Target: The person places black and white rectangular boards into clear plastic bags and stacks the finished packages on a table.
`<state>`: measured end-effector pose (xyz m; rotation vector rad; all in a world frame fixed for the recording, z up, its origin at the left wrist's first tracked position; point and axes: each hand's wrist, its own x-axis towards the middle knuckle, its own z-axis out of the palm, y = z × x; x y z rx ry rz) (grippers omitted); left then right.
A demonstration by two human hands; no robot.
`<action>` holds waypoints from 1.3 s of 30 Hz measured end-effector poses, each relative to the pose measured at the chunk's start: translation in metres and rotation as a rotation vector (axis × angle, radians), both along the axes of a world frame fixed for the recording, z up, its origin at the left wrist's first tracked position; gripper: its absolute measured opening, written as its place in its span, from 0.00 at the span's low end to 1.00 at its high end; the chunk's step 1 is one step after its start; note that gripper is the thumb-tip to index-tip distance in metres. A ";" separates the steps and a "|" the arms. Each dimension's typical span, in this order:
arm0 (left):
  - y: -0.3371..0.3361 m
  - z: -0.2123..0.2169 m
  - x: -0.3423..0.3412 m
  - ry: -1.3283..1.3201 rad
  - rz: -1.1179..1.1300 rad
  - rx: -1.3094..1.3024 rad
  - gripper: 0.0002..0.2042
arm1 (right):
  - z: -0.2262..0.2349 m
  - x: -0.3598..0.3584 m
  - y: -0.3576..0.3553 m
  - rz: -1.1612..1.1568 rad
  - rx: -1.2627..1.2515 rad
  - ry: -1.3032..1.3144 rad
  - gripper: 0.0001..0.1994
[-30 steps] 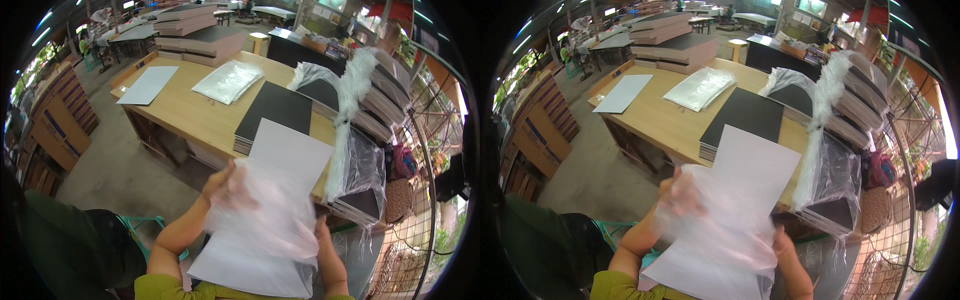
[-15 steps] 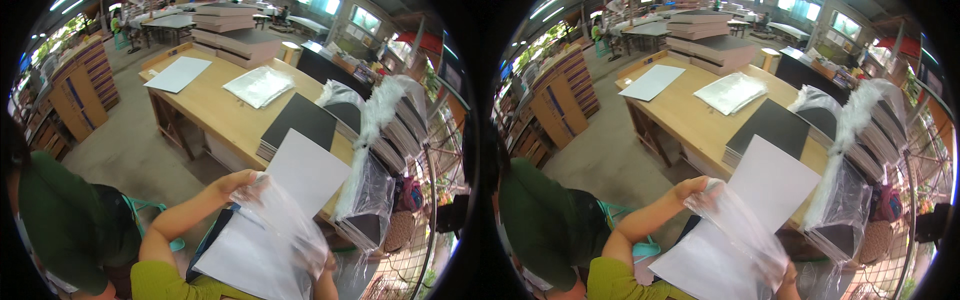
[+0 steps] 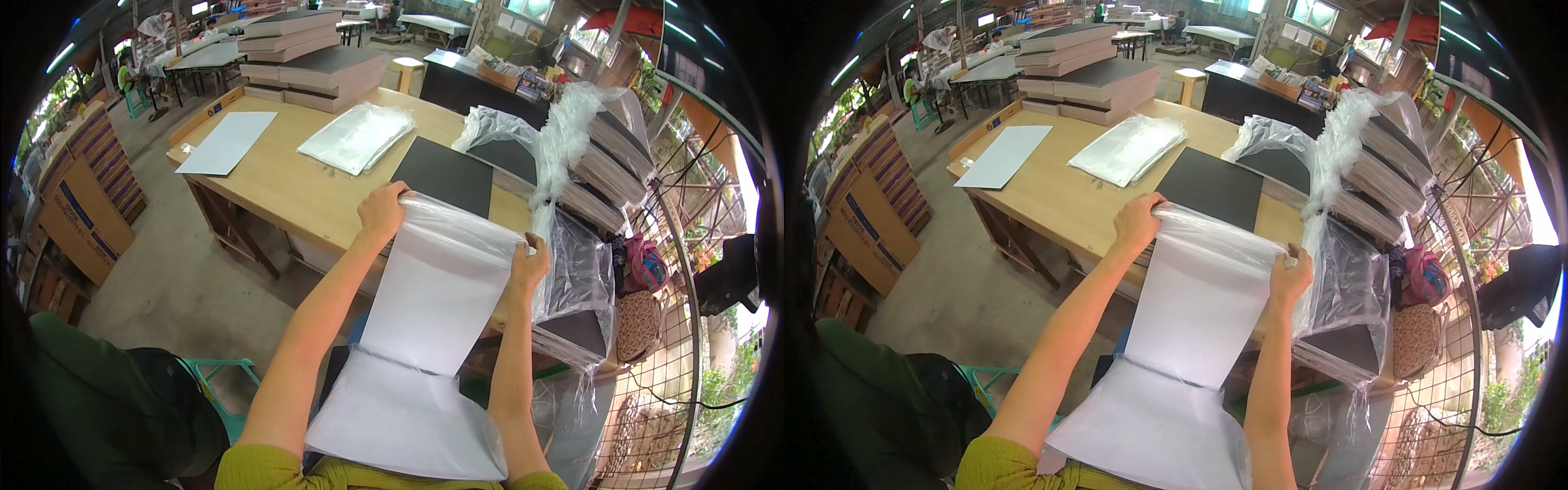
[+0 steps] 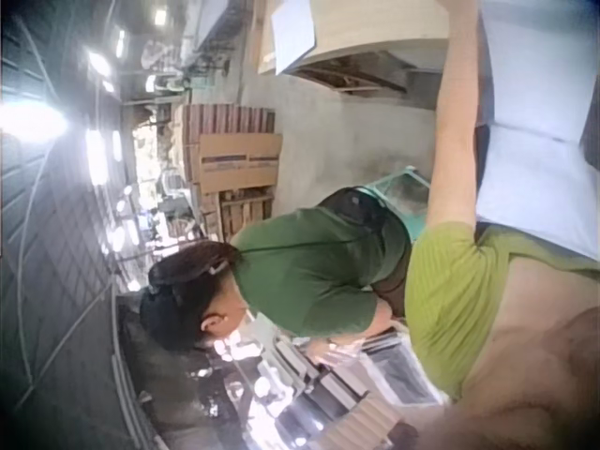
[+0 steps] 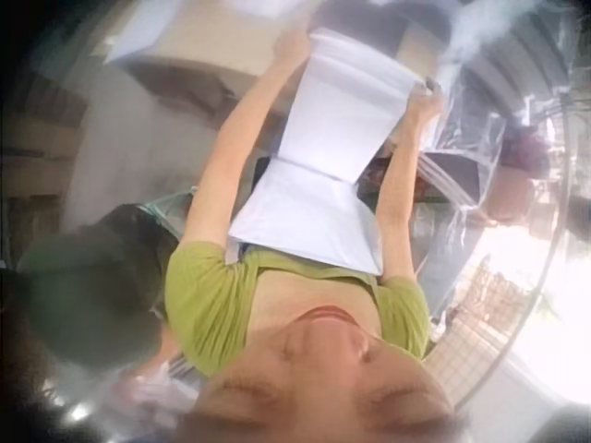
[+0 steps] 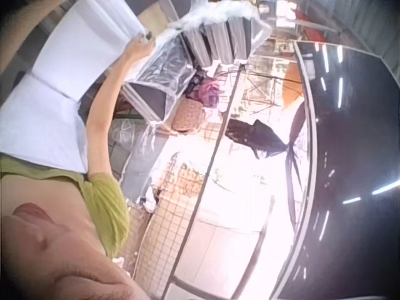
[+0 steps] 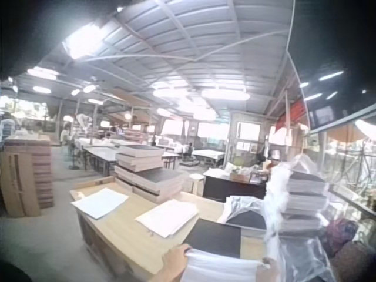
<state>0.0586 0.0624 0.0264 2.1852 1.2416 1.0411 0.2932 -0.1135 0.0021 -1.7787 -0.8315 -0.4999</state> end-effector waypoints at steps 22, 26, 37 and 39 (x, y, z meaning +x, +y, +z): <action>-0.028 -0.006 -0.101 -0.467 -1.094 -1.302 0.20 | 0.051 -0.044 -0.132 0.857 0.072 1.429 0.13; -0.040 -0.039 -0.112 -0.366 -1.008 -1.503 0.16 | -0.003 -0.050 -0.160 0.790 0.148 1.566 0.12; -0.067 -0.180 -0.157 -0.263 -0.702 -1.675 0.03 | -0.060 -0.107 -0.197 0.699 -0.487 1.321 0.06; -0.075 -0.185 -0.155 -0.285 -0.621 -1.692 0.03 | -0.051 -0.124 -0.197 0.628 -0.521 1.183 0.06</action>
